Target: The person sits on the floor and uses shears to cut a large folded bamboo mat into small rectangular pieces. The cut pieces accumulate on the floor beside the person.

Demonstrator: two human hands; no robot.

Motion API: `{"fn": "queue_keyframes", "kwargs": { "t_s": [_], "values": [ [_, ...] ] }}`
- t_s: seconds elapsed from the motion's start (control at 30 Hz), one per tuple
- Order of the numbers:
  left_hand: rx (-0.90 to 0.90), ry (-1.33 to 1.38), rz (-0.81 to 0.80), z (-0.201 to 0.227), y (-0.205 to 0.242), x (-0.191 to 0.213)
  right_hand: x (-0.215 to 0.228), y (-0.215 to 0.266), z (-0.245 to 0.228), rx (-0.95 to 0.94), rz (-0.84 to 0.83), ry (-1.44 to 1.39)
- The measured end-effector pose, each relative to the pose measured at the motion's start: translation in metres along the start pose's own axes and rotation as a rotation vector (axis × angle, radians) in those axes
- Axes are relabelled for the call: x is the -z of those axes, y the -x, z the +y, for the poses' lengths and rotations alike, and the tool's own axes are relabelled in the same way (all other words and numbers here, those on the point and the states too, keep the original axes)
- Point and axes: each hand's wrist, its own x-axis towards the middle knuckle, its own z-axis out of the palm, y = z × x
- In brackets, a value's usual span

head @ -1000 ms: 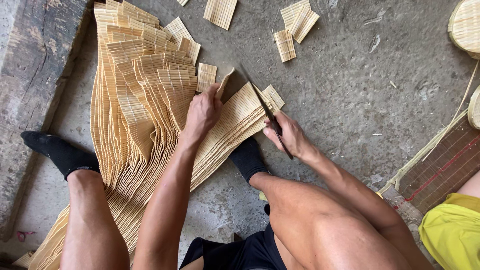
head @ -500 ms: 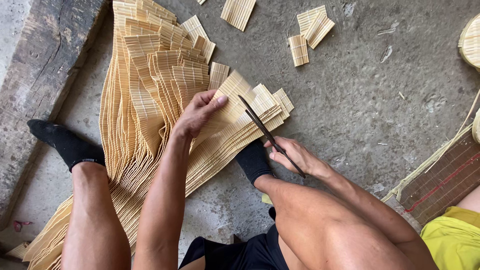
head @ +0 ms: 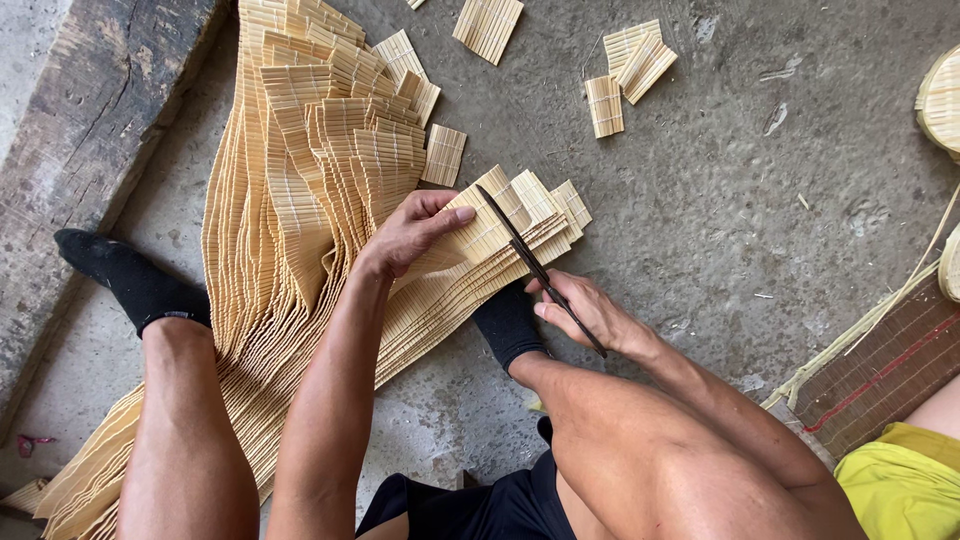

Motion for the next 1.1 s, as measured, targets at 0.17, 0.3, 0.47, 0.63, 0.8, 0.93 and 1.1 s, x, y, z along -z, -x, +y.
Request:
{"fn": "queue_keyframes", "kwargs": {
  "t_s": [0.17, 0.3, 0.47, 0.63, 0.8, 0.93, 1.1],
  "values": [
    [-0.015, -0.036, -0.006, -0.004, 0.002, -0.003, -0.013, -0.001, 0.021, -0.062, 0.11, 0.078],
    [0.045, -0.264, 0.153, -0.004, 0.0, 0.009, -0.014, -0.003, 0.033, -0.164, 0.172, 0.018],
    [-0.628, -1.208, 0.902, -0.015, -0.009, -0.001, 0.01, 0.004, 0.041, 0.058, 0.298, -0.114],
    [-0.354, -1.366, 0.359, -0.043, -0.021, -0.049, 0.009, -0.009, 0.046, -0.012, 0.514, 0.059],
    [-0.197, -1.158, 0.288, -0.04, -0.025, -0.034, -0.012, -0.024, 0.046, 0.013, 0.562, 0.178],
    [-0.128, -1.185, 0.179, -0.023, -0.031, -0.019, -0.019, -0.048, 0.029, -0.064, 0.564, 0.26],
    [-0.035, -1.658, -0.023, -0.036, -0.036, -0.029, -0.022, -0.064, 0.027, -0.039, 0.596, 0.319]
  ]
}}
